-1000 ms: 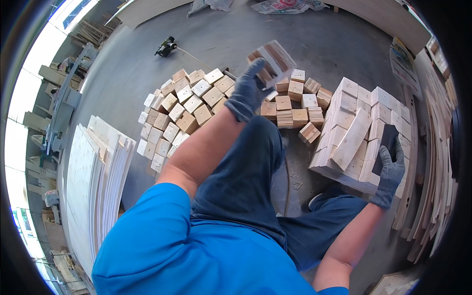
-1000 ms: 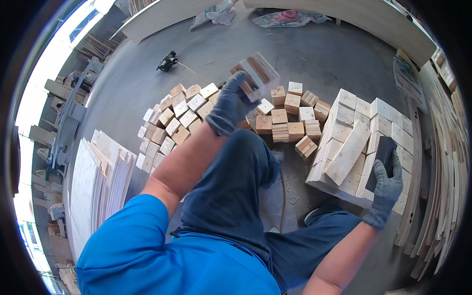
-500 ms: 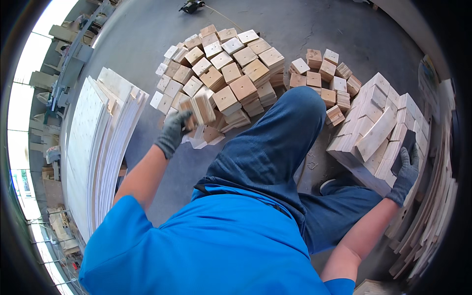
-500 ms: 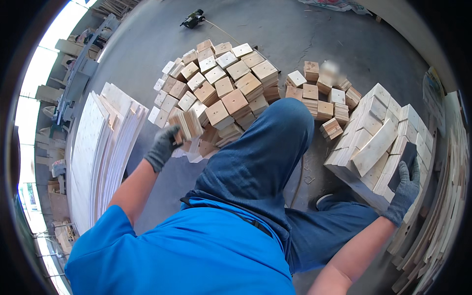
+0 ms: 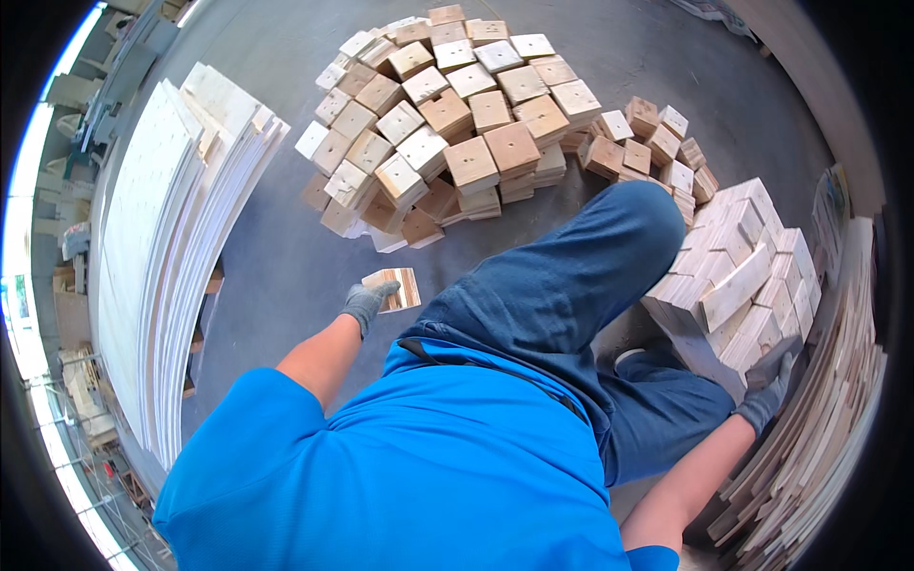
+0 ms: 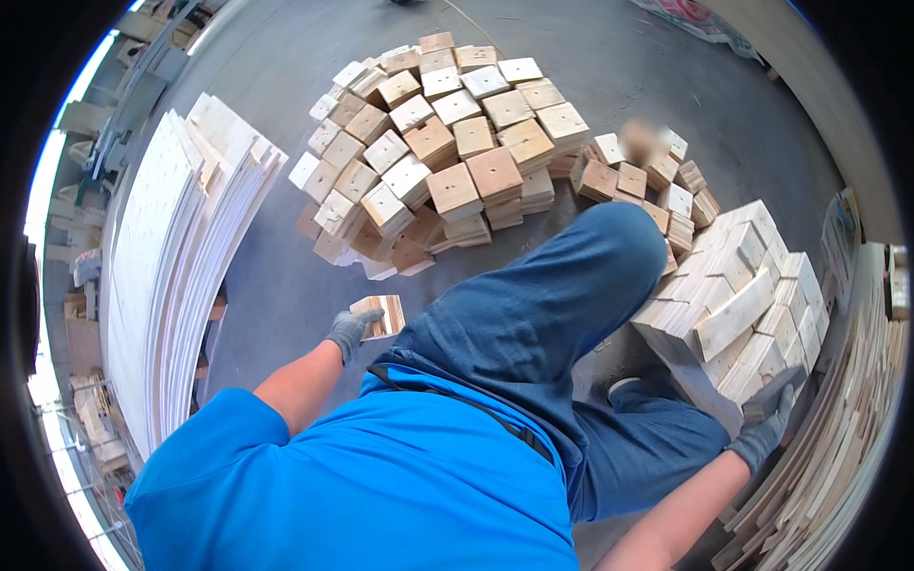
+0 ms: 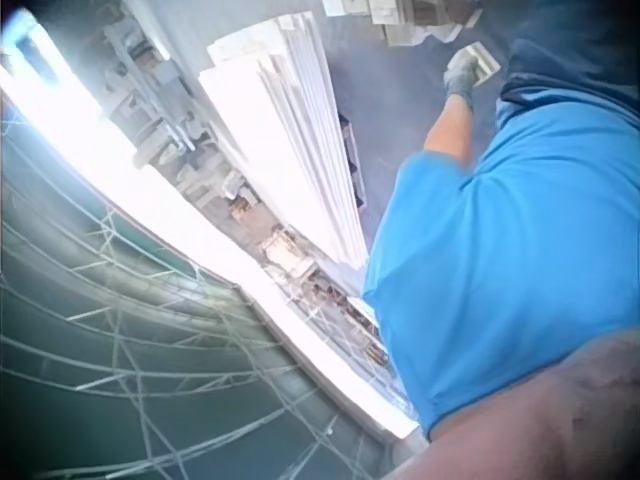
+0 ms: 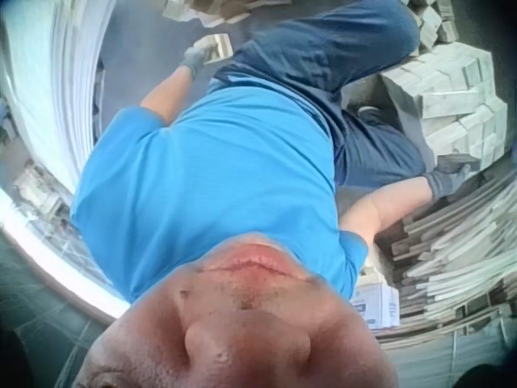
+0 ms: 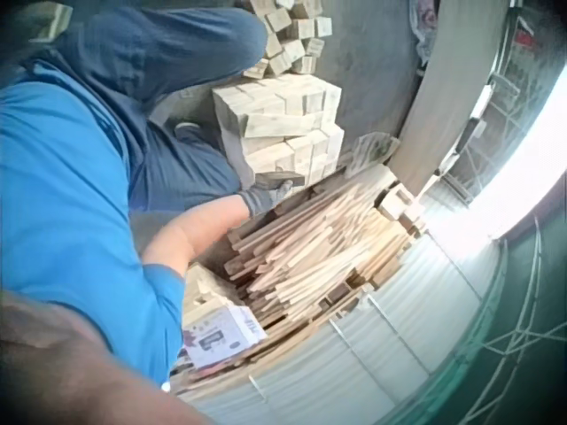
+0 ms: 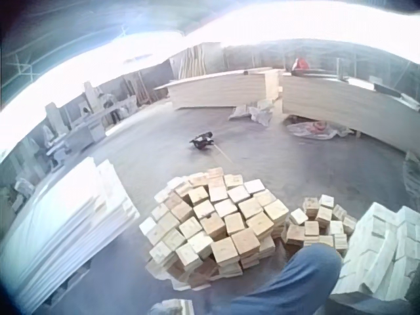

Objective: The person sits on a low stool and sands small rectangular wooden blocks using a sanding block. They pick up each block, sand its surfaces, and place it into a growing pile of finished pieces.

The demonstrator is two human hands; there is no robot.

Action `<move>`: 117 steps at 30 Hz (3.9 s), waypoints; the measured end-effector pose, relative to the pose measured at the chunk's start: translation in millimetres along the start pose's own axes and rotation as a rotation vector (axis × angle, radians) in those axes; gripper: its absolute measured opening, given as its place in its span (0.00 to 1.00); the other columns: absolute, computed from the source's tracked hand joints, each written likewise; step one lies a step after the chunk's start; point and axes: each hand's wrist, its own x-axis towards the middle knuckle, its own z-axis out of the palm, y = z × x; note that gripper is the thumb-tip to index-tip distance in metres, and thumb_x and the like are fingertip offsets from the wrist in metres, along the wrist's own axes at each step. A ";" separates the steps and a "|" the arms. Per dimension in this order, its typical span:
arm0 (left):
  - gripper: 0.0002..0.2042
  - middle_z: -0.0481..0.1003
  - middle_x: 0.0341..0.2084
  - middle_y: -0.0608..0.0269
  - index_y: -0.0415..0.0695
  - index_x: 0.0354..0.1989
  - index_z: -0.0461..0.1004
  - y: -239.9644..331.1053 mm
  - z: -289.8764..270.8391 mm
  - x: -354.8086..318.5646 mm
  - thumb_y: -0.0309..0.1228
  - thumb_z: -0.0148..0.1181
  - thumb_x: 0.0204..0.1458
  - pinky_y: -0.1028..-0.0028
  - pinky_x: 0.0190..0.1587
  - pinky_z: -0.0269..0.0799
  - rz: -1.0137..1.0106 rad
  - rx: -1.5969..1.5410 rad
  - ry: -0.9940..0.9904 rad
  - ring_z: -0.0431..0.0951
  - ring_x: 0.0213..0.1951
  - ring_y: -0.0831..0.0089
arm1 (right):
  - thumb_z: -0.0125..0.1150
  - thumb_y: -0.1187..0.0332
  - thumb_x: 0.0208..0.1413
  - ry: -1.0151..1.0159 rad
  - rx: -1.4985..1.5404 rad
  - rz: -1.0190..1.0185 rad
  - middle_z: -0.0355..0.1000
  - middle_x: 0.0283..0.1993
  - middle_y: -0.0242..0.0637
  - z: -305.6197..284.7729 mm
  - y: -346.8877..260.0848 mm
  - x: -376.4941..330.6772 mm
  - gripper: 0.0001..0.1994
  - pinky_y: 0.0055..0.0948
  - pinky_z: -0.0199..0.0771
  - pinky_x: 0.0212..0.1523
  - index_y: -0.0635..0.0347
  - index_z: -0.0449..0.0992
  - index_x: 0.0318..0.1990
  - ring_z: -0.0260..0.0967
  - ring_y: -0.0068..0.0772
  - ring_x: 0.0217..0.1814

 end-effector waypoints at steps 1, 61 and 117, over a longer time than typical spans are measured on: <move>0.42 0.84 0.49 0.45 0.31 0.57 0.80 -0.9 -6.2 2.9 0.50 0.87 0.39 0.62 0.54 0.82 -0.003 -0.013 0.012 0.87 0.48 0.56 | 0.71 0.52 0.65 -0.034 0.042 0.036 0.74 0.70 0.44 -7.0 0.4 0.5 0.33 0.40 0.73 0.68 0.62 0.72 0.72 0.73 0.46 0.66; 0.23 0.77 0.39 0.51 0.40 0.55 0.75 100.2 -148.4 192.0 0.45 0.70 0.63 0.45 0.42 0.79 0.110 -0.853 0.183 0.80 0.41 0.55 | 0.66 0.48 0.67 0.254 -0.173 -0.090 0.66 0.78 0.47 64.9 4.6 -81.4 0.38 0.47 0.69 0.74 0.62 0.66 0.76 0.66 0.52 0.75; 0.49 0.72 0.69 0.47 0.39 0.77 0.63 565.2 363.0 -185.4 0.34 0.85 0.45 0.64 0.68 0.75 1.555 0.775 -0.721 0.75 0.68 0.56 | 0.72 0.66 0.65 0.377 0.235 -0.318 0.80 0.55 0.40 16.5 22.5 -165.3 0.26 0.29 0.85 0.49 0.67 0.74 0.67 0.81 0.31 0.49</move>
